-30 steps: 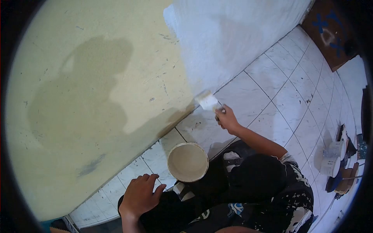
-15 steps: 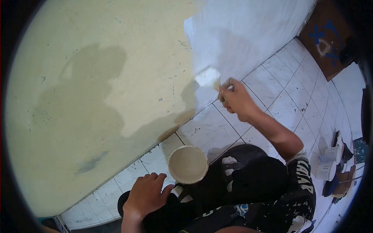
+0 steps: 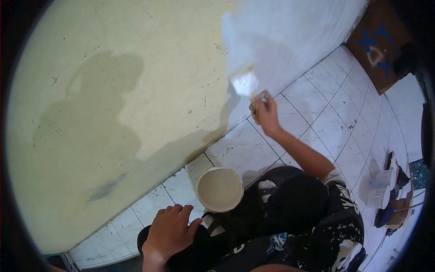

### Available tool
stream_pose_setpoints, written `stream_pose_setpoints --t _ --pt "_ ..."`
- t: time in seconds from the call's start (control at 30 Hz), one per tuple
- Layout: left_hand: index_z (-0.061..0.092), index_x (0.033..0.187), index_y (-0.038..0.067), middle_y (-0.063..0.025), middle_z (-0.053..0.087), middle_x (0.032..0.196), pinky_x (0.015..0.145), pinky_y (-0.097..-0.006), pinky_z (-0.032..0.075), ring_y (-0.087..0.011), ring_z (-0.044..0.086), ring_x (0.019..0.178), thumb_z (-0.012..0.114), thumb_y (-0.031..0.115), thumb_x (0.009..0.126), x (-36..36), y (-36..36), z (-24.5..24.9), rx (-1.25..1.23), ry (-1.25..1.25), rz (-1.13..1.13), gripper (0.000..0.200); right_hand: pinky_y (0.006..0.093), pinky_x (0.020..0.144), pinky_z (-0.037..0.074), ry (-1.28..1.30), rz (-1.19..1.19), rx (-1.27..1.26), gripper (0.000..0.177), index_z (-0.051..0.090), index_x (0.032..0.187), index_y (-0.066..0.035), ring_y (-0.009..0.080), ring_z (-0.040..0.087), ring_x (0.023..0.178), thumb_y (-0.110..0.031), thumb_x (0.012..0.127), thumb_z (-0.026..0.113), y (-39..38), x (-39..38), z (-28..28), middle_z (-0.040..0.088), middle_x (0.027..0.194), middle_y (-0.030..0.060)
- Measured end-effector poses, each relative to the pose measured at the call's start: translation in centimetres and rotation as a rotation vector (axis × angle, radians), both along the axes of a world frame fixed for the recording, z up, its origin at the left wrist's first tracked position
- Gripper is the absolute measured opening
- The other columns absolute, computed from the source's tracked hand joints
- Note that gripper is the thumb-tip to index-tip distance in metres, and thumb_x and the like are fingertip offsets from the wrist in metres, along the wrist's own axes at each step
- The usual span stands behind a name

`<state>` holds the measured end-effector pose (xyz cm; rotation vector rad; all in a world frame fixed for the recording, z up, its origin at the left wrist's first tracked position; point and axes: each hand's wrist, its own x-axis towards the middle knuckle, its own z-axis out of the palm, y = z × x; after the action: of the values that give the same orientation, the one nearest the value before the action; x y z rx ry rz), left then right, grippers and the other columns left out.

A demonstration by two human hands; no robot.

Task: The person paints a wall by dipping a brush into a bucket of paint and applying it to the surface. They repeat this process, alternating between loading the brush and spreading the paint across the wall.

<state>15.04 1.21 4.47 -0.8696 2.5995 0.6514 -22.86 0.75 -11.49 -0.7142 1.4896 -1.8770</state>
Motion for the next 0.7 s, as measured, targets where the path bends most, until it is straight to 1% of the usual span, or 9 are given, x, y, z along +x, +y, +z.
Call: stream_pose_setpoints --t 0.1,0.17,0.3,0.37,0.47,0.5,0.6,0.67,0.7 --pt "0.065 0.114 0.002 -0.0191 0.068 0.094 0.083 -0.0445 0.049 -0.0367 0.065 0.092 0.063 0.034 0.096 -0.1 -0.2 -0.3 0.029 -0.035 0.003 0.037 0.0236 0.043 0.034 -0.086 0.021 0.035 0.009 0.047 0.099 -0.008 0.0066 0.044 0.055 -0.016 0.101 0.052 1.0 0.0 -8.2 0.052 0.072 0.0015" --pt "0.065 0.114 0.002 -0.0191 0.068 0.094 0.083 -0.0444 0.050 -0.0366 0.065 0.092 0.063 0.034 0.096 -0.1 -0.3 -0.6 0.023 -0.052 0.014 0.037 0.0248 0.043 0.033 -0.152 0.022 0.269 0.010 0.047 0.101 -0.007 0.0071 0.043 0.054 -0.015 0.101 0.053 2.1 0.6 -11.0 0.051 0.071 0.0014" --pt "0.065 0.115 0.002 -0.0189 0.068 0.094 0.082 -0.0440 0.050 -0.0363 0.065 0.092 0.063 0.034 0.096 -0.4 -0.4 -0.7 0.002 -0.028 0.014 0.037 0.0271 0.041 0.032 -0.151 0.041 0.380 0.013 0.047 0.104 -0.006 0.0090 0.044 0.052 -0.017 0.099 0.054 3.4 0.1 -12.5 0.052 0.071 0.0029" --pt "0.065 0.115 0.002 -0.0186 0.068 0.095 0.082 -0.0441 0.050 -0.0363 0.065 0.093 0.063 0.034 0.096 -0.7 -0.2 -0.6 -0.003 -0.035 0.007 0.037 0.0286 0.039 0.031 -0.206 0.015 0.634 0.017 0.047 0.105 -0.005 0.0110 0.044 0.051 -0.018 0.098 0.055 3.8 0.0 -12.1 0.052 0.070 0.0051" --pt "0.065 0.116 0.003 -0.0183 0.069 0.097 0.083 -0.0445 0.050 -0.0365 0.065 0.094 0.062 0.035 0.096 -0.7 -0.2 -0.3 0.004 -0.057 -0.002 0.038 0.0284 0.038 0.031 -0.191 0.064 0.704 0.019 0.047 0.103 -0.003 0.0118 0.044 0.051 -0.019 0.098 0.056 3.1 -1.2 -10.4 0.054 0.071 0.0069" --pt "0.065 0.116 0.003 -0.0183 0.069 0.098 0.083 -0.0448 0.050 -0.0367 0.065 0.094 0.061 0.036 0.097 -0.7 -0.2 -0.4 0.022 -0.077 -0.007 0.038 0.0284 0.038 0.031 -0.173 0.061 0.693 0.019 0.047 0.103 -0.003 0.0118 0.044 0.051 -0.019 0.098 0.056 2.5 -1.5 -8.6 0.054 0.071 0.0069" --pt "0.063 0.122 0.004 -0.0194 0.069 0.104 0.087 -0.0446 0.050 -0.0374 0.065 0.098 0.058 0.039 0.098 -0.6 -0.1 -0.4 0.010 -0.106 -0.020 0.043 0.0272 0.039 0.030 -0.082 0.103 0.601 0.018 0.047 0.101 -0.003 0.0107 0.045 0.052 -0.018 0.099 0.056 2.0 -1.0 -0.3 0.054 0.072 0.0072" --pt "0.062 0.124 0.004 -0.0198 0.069 0.107 0.089 -0.0444 0.050 -0.0376 0.065 0.100 0.057 0.040 0.099 -0.5 -0.2 -0.1 0.003 -0.112 -0.028 0.044 0.0260 0.039 0.031 -0.070 0.150 0.471 0.015 0.048 0.100 -0.004 0.0102 0.047 0.054 -0.017 0.101 0.055 2.8 -0.3 5.8 0.056 0.074 0.0072" --pt "0.061 0.125 0.004 -0.0198 0.068 0.108 0.091 -0.0445 0.049 -0.0378 0.065 0.101 0.057 0.040 0.099 -0.4 -0.2 -0.1 0.023 -0.114 -0.030 0.045 0.0245 0.040 0.028 -0.040 0.157 0.410 0.014 0.048 0.100 -0.005 0.0084 0.043 0.054 -0.016 0.100 0.055 3.1 0.2 9.1 0.055 0.075 0.0067"
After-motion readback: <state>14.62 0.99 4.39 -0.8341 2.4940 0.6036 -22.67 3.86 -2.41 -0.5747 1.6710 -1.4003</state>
